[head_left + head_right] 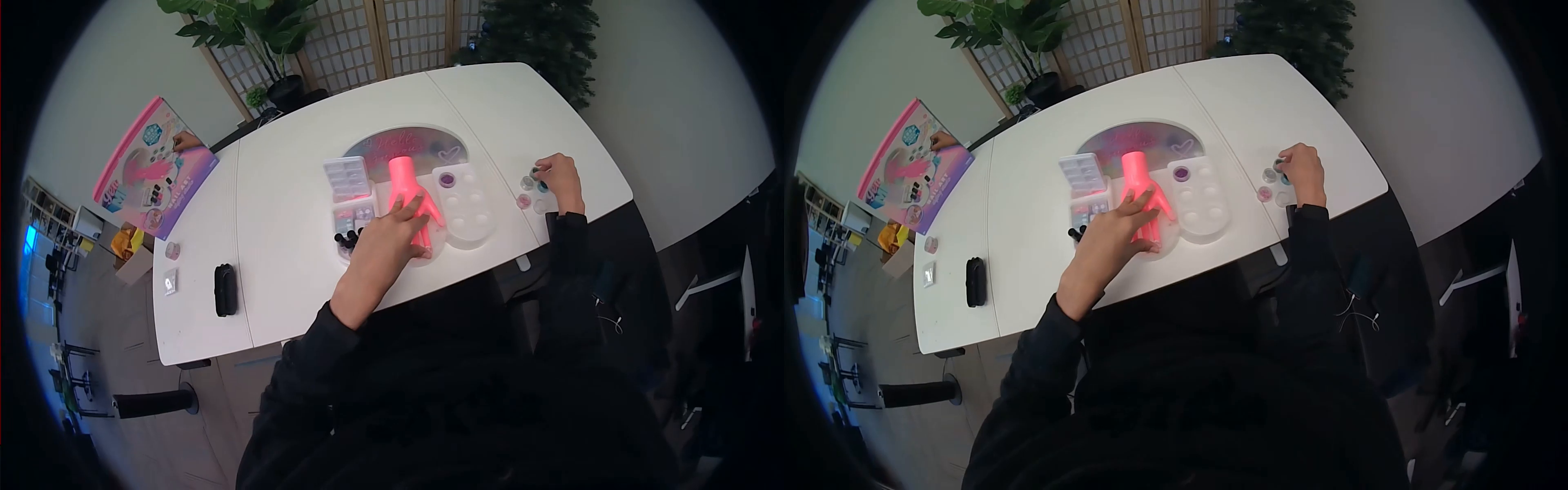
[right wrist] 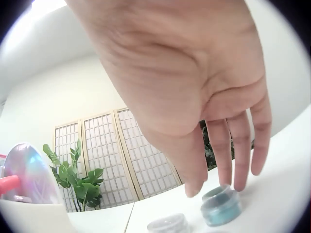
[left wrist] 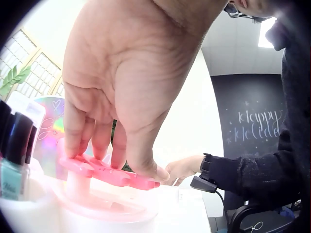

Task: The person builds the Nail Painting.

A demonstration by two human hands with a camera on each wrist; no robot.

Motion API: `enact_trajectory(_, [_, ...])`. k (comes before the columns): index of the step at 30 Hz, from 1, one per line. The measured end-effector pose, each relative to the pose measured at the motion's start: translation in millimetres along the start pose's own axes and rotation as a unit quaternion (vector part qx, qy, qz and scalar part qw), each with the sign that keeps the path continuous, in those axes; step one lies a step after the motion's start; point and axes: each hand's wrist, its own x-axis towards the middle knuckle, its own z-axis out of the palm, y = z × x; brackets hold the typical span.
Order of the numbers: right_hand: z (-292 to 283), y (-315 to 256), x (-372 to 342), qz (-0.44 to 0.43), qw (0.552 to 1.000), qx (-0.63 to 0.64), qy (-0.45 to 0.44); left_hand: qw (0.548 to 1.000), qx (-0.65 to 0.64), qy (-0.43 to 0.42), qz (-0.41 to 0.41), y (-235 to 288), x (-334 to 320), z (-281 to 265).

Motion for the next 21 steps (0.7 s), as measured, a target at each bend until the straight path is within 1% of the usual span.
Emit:
enact_trajectory(2, [4, -9, 0, -0.014, 0.999, -0.038, -0.001, 1.000, -0.009, -0.009, 0.001, 2, -4, 3])
enact_trajectory(5, [9, -25, 1, -0.043, 0.997, -0.071, 0.004, 1.000, 0.019, -0.002, -0.004, -1, 0, 8])
enact_trajectory(6, [12, -27, -1, -0.038, 0.997, -0.073, 0.000, 1.000, 0.026, 0.002, -0.003, 0, 0, 10])
enact_trajectory(8, [20, -33, -1, -0.075, 0.988, -0.127, 0.036, 1.000, 0.029, -0.002, -0.006, 2, -1, 6])
enact_trajectory(9, [21, -35, -1, -0.073, 0.988, -0.130, 0.029, 1.000, 0.010, -0.011, -0.009, 2, 0, 0])
enact_trajectory(11, [13, -50, -3, -0.098, 0.990, -0.100, 0.000, 1.000, -0.008, -0.022, -0.008, 1, 1, -3])
enact_trajectory(12, [7, -59, -8, -0.096, 0.990, -0.101, -0.001, 1.000, -0.004, -0.016, -0.006, 1, 0, -2])
enact_trajectory(14, [-11, -94, -24, -0.145, 0.989, 0.006, -0.019, 1.000, 0.004, -0.005, -0.008, 1, 1, -2])
enact_trajectory(15, [-15, -107, -33, -0.147, 0.989, 0.007, -0.022, 1.000, 0.006, -0.006, -0.006, 1, 1, -3])
enact_trajectory(16, [-17, -118, -44, -0.175, 0.978, 0.095, -0.060, 1.000, 0.007, -0.007, -0.004, 2, 0, -2])
enact_trajectory(17, [-16, -125, -52, -0.202, 0.957, 0.184, -0.097, 1.000, 0.008, -0.007, -0.007, 3, 0, -1])
enact_trajectory(18, [-10, -128, -58, -0.228, 0.954, 0.164, -0.107, 1.000, 0.006, -0.001, 0.002, 2, 0, -1])
enact_trajectory(19, [0, -126, -63, -0.231, 0.952, 0.170, -0.110, 1.000, 0.006, 0.005, 0.009, 2, -1, -2])
enact_trajectory(21, [22, -124, -63, -0.268, 0.953, 0.137, -0.028, 1.000, -0.002, -0.008, 0.001, -1, -2, 0])
